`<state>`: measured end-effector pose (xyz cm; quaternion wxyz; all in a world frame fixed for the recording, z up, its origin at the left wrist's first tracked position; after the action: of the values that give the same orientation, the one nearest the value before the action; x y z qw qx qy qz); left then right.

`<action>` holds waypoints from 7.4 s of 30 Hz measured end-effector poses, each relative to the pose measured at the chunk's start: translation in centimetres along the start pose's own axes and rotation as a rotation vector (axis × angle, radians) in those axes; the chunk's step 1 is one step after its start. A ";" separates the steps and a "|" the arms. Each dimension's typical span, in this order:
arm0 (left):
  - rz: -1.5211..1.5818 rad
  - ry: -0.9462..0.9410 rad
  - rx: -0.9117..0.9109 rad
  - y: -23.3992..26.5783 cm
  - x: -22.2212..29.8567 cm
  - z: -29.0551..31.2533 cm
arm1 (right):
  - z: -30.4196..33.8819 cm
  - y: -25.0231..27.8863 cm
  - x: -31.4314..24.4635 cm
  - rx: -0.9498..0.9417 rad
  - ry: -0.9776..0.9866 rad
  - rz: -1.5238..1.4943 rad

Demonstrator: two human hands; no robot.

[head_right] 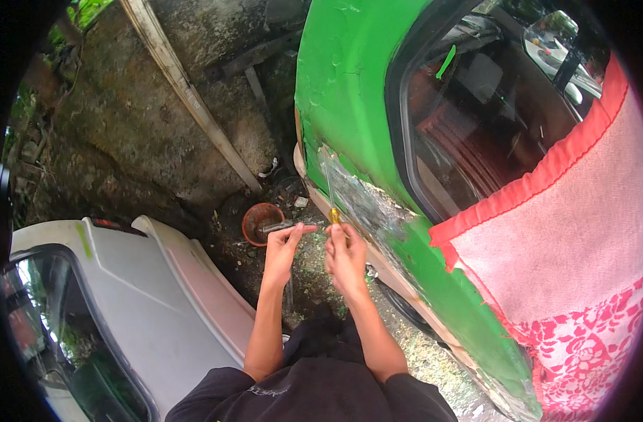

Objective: The person uses a hammer and a chisel to chip away old paint and rust from the side panel of a green car. They then pick up a spray can and a lighter, ignite the lighter, and hold the flame near the spray nozzle.

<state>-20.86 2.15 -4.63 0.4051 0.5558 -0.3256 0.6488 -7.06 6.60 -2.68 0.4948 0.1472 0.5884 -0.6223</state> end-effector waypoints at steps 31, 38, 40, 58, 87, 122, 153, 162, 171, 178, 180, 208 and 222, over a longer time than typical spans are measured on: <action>0.077 -0.217 -0.022 0.3 1.1 1.6 | -1.2 -2.1 -1.6 -0.236 -0.182 -0.403; 0.165 -0.403 0.068 2.9 1.0 2.3 | 0.5 -0.5 -0.8 -0.354 -0.312 -0.673; 0.165 -0.409 0.103 3.3 1.8 2.8 | 1.1 0.0 -0.5 -0.285 -0.270 -0.606; 0.076 -0.305 0.175 4.4 -1.0 3.7 | 2.6 0.2 -0.3 -0.083 -0.222 -0.279; 0.062 -0.286 0.229 4.8 -2.3 3.6 | -2.3 -3.5 -0.4 -0.187 -0.171 -0.244; 0.123 -0.270 0.184 4.4 -2.9 5.8 | 1.9 0.0 -1.3 -0.089 -0.137 -0.210; 0.145 -0.309 0.189 0.7 -2.5 7.1 | 2.6 -0.5 -3.1 -0.108 -0.160 -0.133; 0.121 -0.383 0.206 -0.7 -2.2 8.2 | -2.7 -2.3 -3.8 -0.151 -0.188 -0.082; 0.128 -0.311 0.323 0.3 -2.6 12.3 | 4.1 0.7 -4.1 -0.153 -0.157 -0.171; 0.127 -0.267 0.331 -1.4 -2.5 12.2 | 0.2 1.6 -4.6 -0.152 -0.195 0.109; 0.123 -0.255 0.318 -2.0 -2.2 12.3 | 0.2 1.7 -4.4 -0.132 -0.058 0.233; 0.112 -0.273 0.313 0.5 -1.7 8.3 | -4.2 3.4 -0.1 0.030 0.569 1.056; 0.122 -0.293 0.328 2.2 -2.0 6.7 | -6.1 3.3 2.1 0.011 0.698 1.141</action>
<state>-19.61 -5.03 -5.37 0.2178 0.6816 -0.3042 0.6288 -7.83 11.68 -7.84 0.5264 0.6305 0.5407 -0.1818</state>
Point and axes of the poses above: each hand's wrist, its own z-axis away from the middle knuckle, its own y-axis out of the back of the hand, x = y × z, the point moved 4 cm from there along -z, towards the middle knuckle, and after that the axes turned 4 degrees about -z, right-handed, at the moved point
